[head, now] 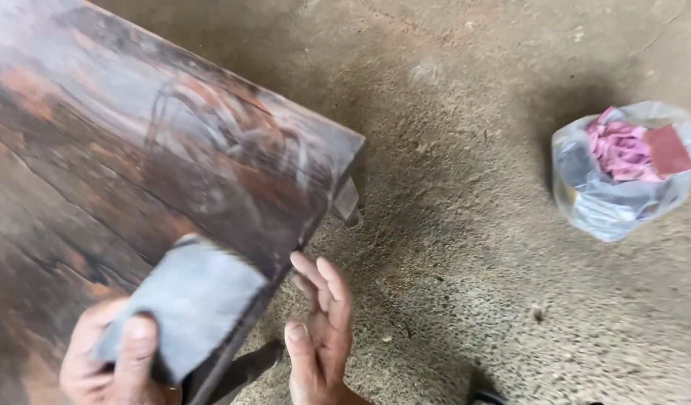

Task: The person sands the surface and legs of a dark wooden table using a sanding block. They move around the table to reach different sides and legs, applying pressure to smooth the wood grain.

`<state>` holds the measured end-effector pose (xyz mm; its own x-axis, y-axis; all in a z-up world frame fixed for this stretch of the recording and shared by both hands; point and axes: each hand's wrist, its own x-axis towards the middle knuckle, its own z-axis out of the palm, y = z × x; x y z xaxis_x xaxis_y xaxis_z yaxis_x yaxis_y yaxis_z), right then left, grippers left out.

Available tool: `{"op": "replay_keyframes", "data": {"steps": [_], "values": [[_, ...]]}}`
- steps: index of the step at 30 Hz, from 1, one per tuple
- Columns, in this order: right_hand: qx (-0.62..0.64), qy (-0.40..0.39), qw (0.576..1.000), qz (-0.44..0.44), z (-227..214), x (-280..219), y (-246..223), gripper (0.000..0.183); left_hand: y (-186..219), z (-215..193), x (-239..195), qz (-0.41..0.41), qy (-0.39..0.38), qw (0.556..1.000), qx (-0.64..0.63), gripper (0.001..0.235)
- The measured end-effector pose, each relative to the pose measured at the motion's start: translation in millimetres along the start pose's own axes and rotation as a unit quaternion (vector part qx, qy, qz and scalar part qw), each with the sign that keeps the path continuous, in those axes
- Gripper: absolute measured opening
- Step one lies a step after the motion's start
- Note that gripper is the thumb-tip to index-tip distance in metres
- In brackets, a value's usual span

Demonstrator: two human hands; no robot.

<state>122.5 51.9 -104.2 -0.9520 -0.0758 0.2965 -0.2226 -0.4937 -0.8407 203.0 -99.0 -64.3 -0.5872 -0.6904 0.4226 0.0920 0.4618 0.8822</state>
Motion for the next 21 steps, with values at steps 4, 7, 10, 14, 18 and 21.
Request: {"op": "replay_keyframes", "data": {"steps": [4,7,10,14,18,21], "values": [[0.281,-0.001,0.957,0.073,-18,-4,0,0.054,16,37,0,-0.016,-0.216,0.974,0.070,0.020],[0.392,-0.005,0.914,0.106,-46,-10,24,0.040,35,57,3,0.075,-0.301,0.942,0.125,0.021],[0.334,0.047,0.932,0.130,-77,6,52,0.024,57,67,21,0.243,-0.283,0.899,0.228,0.039],[0.042,0.077,0.970,0.227,-148,14,184,0.015,66,71,32,0.175,-0.303,0.866,0.357,0.087],[-0.104,0.055,0.944,0.309,-191,-5,219,0.029,57,67,30,0.224,-0.298,0.867,0.331,0.079],[-0.029,0.124,0.793,0.595,-228,-21,248,0.044,58,62,26,0.220,-0.293,0.866,0.341,0.071]]}}
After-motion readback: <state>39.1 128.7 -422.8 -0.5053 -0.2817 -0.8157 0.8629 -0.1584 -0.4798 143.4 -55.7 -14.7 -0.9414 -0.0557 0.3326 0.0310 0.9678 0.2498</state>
